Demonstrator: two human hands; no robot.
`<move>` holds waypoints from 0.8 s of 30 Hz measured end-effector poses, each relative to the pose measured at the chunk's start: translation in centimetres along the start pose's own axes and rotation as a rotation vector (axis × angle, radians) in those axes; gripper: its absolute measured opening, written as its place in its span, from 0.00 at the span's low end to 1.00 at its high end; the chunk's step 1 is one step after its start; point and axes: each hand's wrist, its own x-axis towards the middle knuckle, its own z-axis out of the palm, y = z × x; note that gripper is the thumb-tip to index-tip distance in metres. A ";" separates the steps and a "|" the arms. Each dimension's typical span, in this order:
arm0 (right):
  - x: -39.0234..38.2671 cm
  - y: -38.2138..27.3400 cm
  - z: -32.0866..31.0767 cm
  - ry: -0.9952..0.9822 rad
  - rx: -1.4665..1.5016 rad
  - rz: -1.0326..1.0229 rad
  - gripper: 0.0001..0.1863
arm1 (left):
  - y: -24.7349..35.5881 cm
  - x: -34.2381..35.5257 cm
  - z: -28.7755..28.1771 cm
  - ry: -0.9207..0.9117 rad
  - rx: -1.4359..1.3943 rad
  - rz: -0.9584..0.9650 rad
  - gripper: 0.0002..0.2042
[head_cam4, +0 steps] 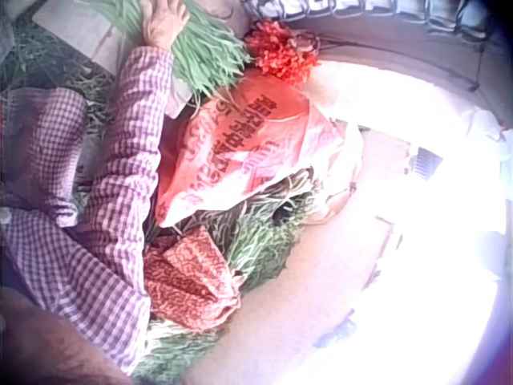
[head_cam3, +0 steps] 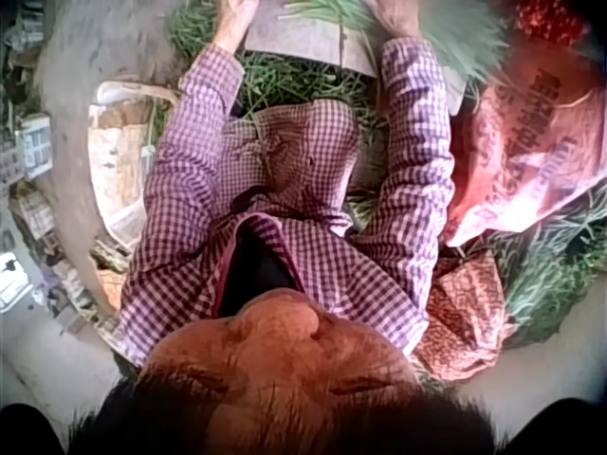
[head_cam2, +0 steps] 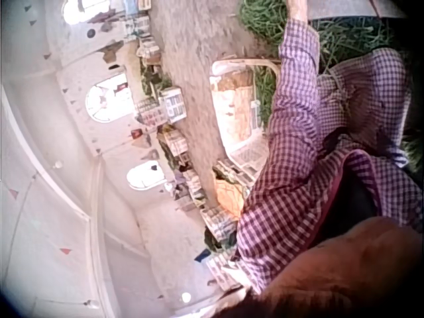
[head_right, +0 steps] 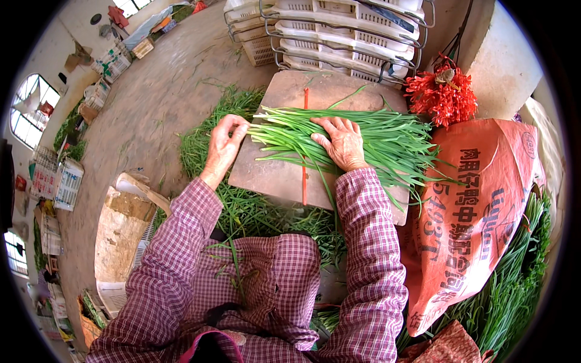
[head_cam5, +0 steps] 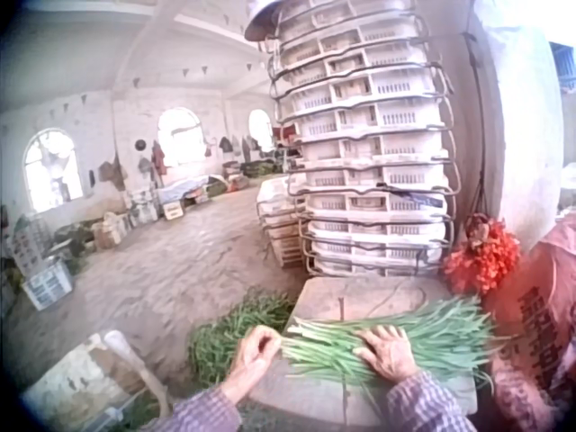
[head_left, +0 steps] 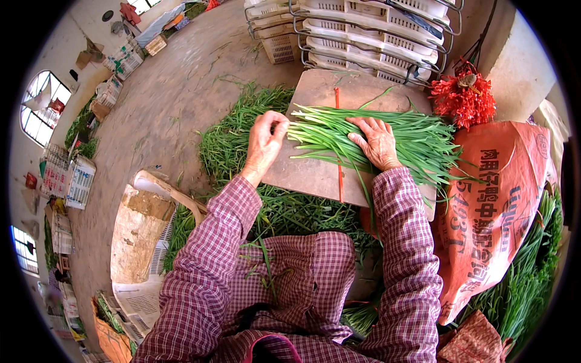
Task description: The person sorts green chives by hand, removing damaged leaves and aligning the stems, then ties them into bunches with a thin strip and places them into a white plastic crate.
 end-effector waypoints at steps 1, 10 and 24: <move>0.1 -0.1 0.0 0.004 0.007 -0.007 0.24 | -0.7 0.1 -1.3 0.040 -0.002 -0.025 0.05; 0.1 0.0 0.0 -0.005 -0.005 0.009 0.24 | 0.7 -2.0 0.5 -0.010 0.516 0.318 0.10; 0.1 0.2 0.2 -0.002 0.009 0.022 0.24 | 1.5 0.7 3.6 -0.061 0.484 0.380 0.11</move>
